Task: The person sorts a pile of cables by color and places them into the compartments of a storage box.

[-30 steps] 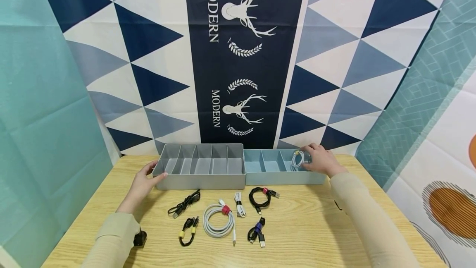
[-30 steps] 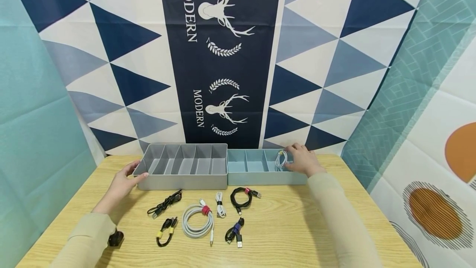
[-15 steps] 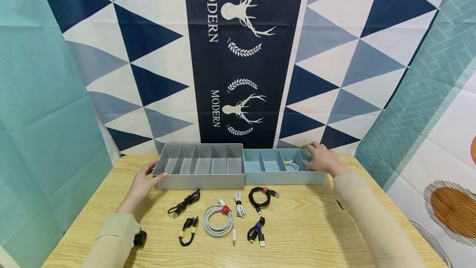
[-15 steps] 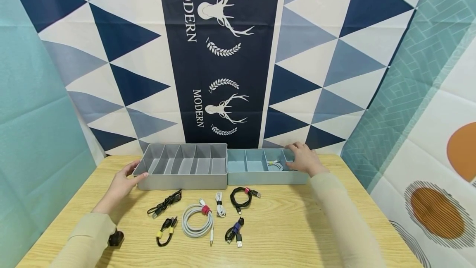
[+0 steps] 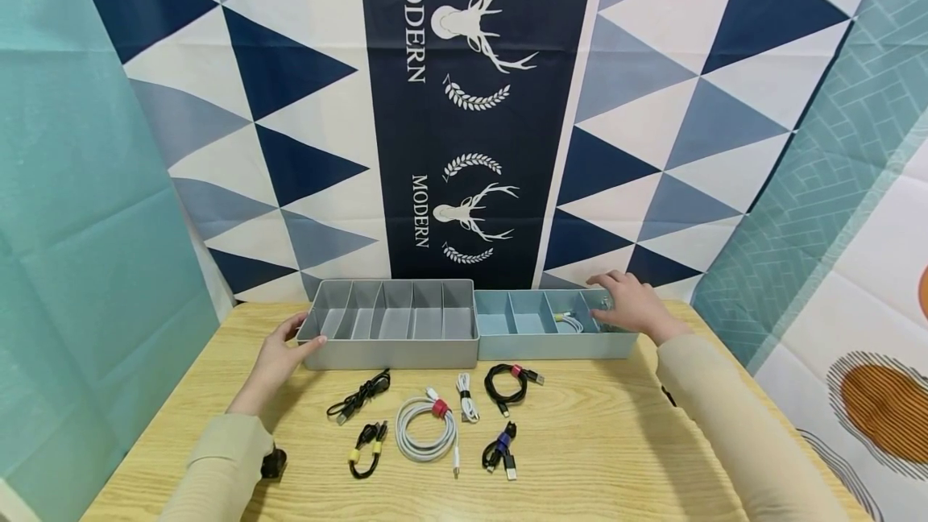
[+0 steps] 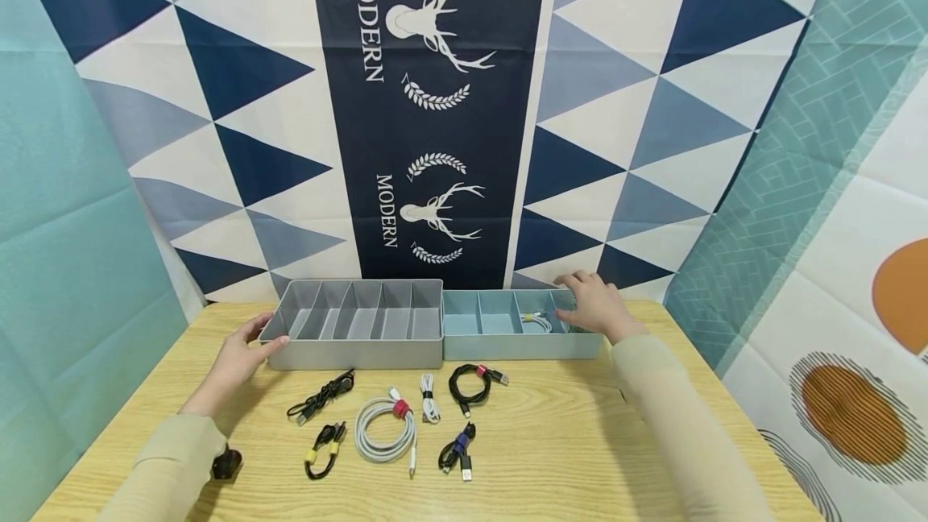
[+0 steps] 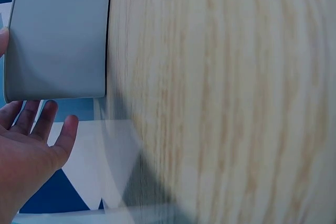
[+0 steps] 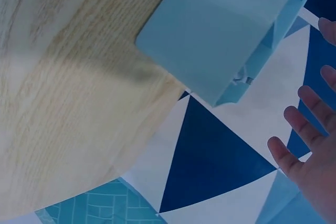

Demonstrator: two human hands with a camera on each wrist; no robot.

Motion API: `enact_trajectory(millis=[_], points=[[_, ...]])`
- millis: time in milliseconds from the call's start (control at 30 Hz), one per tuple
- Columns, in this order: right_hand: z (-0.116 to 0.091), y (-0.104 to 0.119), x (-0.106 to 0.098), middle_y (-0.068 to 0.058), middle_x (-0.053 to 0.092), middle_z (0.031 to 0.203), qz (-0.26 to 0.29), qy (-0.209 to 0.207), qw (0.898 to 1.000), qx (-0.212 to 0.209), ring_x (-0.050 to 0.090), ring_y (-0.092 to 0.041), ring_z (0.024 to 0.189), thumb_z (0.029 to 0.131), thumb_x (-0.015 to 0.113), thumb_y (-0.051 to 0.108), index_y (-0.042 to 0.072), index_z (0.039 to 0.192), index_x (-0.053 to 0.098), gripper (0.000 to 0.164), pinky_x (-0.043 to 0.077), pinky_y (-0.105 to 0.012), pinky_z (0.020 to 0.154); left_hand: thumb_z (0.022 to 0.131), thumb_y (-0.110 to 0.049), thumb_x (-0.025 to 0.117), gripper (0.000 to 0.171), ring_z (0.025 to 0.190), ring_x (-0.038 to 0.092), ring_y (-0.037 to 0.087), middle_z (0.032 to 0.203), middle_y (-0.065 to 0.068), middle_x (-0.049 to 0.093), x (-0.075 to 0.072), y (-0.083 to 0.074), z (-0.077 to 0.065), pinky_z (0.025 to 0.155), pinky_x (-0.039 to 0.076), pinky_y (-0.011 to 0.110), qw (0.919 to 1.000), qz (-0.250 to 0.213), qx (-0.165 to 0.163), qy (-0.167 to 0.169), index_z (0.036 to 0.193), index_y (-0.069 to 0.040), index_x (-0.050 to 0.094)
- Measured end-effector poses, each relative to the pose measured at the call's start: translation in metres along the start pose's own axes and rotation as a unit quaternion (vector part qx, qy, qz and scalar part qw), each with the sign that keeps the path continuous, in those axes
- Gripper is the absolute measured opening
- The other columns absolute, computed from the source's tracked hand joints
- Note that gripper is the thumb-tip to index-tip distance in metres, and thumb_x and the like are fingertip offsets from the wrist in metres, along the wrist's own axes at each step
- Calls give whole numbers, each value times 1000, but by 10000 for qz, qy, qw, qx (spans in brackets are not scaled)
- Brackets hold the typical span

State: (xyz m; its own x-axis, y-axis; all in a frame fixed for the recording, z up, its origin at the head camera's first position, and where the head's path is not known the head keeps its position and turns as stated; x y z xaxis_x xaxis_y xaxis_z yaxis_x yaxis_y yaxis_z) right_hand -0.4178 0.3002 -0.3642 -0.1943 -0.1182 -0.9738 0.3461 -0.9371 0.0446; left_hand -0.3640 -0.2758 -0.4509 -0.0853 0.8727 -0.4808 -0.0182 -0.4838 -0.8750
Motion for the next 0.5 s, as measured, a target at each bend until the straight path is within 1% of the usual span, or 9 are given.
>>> enact_trajectory(millis=[200, 333, 433, 500], points=[[-1, 6, -8, -19, 52, 128, 94, -59, 9999, 9, 47, -41, 114, 80, 71, 38, 13, 125, 56, 54, 39, -64, 83, 86, -44, 67, 85, 135, 30, 40, 147, 25, 31, 1, -1, 1, 108, 27, 57, 10000, 5, 51, 13, 149, -5, 26], [-2, 13, -14, -17, 52, 128, 258, -61, 9996, 45, 46, -39, 116, 82, 69, 39, 13, 125, 56, 52, 37, -64, 85, 87, -39, 66, 80, 135, 30, 39, 147, 24, 32, 0, -1, 0, 108, 27, 56, 10000, -12, 63, -4, 148, -5, 26], [-3, 19, -20, -17, 53, 127, 407, -117, 9991, 20, 46, -39, 115, 83, 69, 38, 13, 124, 57, 50, 37, -64, 86, 89, -35, 66, 78, 134, 30, 40, 146, 25, 32, 0, -3, -1, 107, 29, 55, 9999, -6, 110, -1, 148, -3, 26], [-3, 23, -24, -16, 53, 125, 471, -182, 9987, -16, 46, -38, 114, 83, 69, 37, 13, 123, 57, 49, 37, -63, 85, 89, -36, 65, 79, 134, 31, 39, 146, 25, 32, 0, -4, -2, 107, 29, 55, 9999, 14, 132, 1, 148, -2, 26]])
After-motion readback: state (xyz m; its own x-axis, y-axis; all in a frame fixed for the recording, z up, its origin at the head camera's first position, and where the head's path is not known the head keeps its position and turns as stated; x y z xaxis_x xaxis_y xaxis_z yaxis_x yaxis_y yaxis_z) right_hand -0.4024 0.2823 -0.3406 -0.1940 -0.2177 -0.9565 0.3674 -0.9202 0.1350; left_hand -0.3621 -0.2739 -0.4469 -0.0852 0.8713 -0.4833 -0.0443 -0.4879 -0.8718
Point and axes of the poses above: each hand's wrist, its own z-axis towards the middle knuckle, its own x-axis out of the palm, y = z × x, the point moved 5 cm from there along z, towards the middle knuckle
